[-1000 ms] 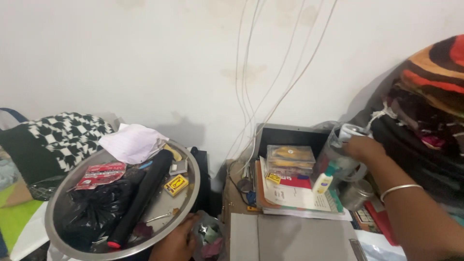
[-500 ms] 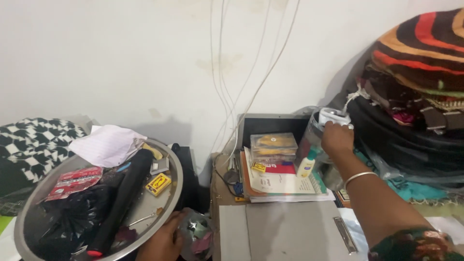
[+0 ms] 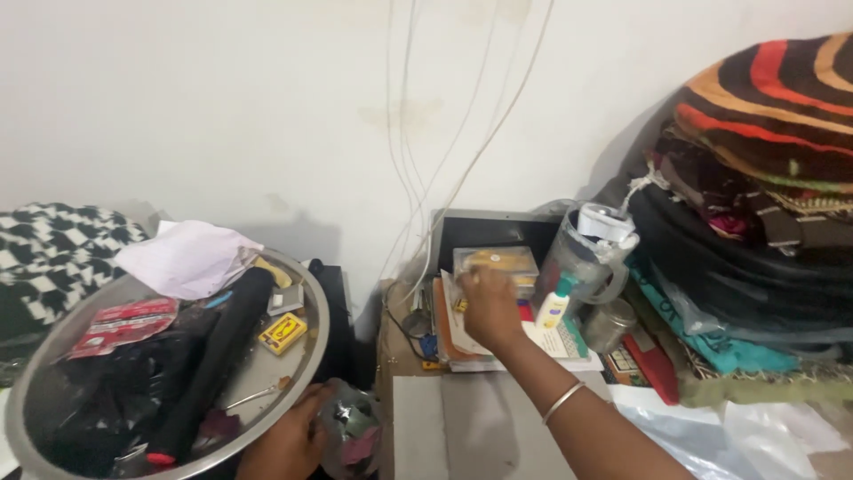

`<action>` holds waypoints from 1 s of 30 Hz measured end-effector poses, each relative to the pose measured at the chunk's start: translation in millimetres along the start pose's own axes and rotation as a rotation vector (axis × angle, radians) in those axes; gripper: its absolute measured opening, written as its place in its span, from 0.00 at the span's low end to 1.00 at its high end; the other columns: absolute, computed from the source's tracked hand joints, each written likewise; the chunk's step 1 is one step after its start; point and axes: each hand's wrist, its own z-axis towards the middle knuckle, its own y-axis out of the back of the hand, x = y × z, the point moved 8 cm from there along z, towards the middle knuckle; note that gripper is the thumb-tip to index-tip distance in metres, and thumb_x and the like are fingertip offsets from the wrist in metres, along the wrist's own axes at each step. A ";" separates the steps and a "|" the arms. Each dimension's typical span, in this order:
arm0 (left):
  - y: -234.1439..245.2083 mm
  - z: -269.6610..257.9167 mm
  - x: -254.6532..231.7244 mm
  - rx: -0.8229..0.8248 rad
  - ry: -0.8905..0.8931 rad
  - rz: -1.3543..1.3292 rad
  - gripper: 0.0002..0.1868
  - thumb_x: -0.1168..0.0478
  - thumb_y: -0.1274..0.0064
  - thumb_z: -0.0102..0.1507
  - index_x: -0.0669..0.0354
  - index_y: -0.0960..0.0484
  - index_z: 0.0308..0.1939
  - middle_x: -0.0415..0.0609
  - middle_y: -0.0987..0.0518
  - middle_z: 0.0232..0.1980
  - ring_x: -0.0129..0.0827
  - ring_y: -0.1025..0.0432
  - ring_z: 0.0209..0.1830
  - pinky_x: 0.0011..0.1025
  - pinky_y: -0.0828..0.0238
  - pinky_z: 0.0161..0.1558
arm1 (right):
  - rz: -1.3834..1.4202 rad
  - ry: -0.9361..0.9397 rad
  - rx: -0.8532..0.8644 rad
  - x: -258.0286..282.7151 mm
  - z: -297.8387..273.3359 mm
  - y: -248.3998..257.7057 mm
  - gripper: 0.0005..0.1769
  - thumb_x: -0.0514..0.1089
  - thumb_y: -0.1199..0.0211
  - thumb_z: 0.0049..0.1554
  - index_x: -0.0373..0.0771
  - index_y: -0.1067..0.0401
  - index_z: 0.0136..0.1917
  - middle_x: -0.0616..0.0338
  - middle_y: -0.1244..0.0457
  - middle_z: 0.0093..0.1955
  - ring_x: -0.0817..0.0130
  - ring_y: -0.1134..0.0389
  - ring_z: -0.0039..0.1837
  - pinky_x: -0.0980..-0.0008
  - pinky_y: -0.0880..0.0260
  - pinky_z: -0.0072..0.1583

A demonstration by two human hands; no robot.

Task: The person sorts through a metal tray filled with various items, including snack packets, papers, and small containers. They pick up items one by one, inspect them, and place them onto a nearby table or back into the tray.

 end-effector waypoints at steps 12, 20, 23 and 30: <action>40.9 -9.7 -30.0 -0.173 -0.025 -0.077 0.36 0.67 0.40 0.46 0.59 0.21 0.61 0.74 0.28 0.64 0.69 0.36 0.64 0.52 0.42 0.62 | 0.798 0.225 0.154 165.7 75.8 -13.3 0.13 0.39 0.41 0.53 0.46 0.21 0.52 0.53 0.30 0.48 0.54 0.27 0.50 0.59 0.26 0.54; 26.4 -9.5 -19.0 -0.215 -0.011 -0.100 0.29 0.69 0.44 0.49 0.57 0.17 0.56 0.68 0.24 0.60 0.63 0.33 0.63 0.50 0.42 0.66 | 0.397 0.359 0.053 248.7 72.0 -15.8 0.10 0.42 0.31 0.47 0.45 0.21 0.45 0.50 0.36 0.48 0.49 0.35 0.55 0.52 0.33 0.53; 44.5 -15.4 -31.2 -0.394 -0.139 0.024 0.26 0.69 0.42 0.50 0.54 0.15 0.54 0.63 0.22 0.59 0.61 0.31 0.64 0.53 0.43 0.68 | 0.328 0.336 0.054 246.0 72.3 -22.4 0.02 0.42 0.30 0.47 0.46 0.23 0.35 0.55 0.36 0.43 0.53 0.34 0.52 0.53 0.32 0.51; 51.2 -12.1 -37.9 -0.150 -0.045 -0.199 0.33 0.69 0.37 0.45 0.61 0.19 0.56 0.67 0.27 0.64 0.64 0.36 0.66 0.51 0.44 0.66 | 0.647 0.314 -0.067 215.4 47.2 35.3 0.06 0.36 0.30 0.46 0.40 0.26 0.38 0.54 0.34 0.46 0.51 0.30 0.47 0.57 0.29 0.48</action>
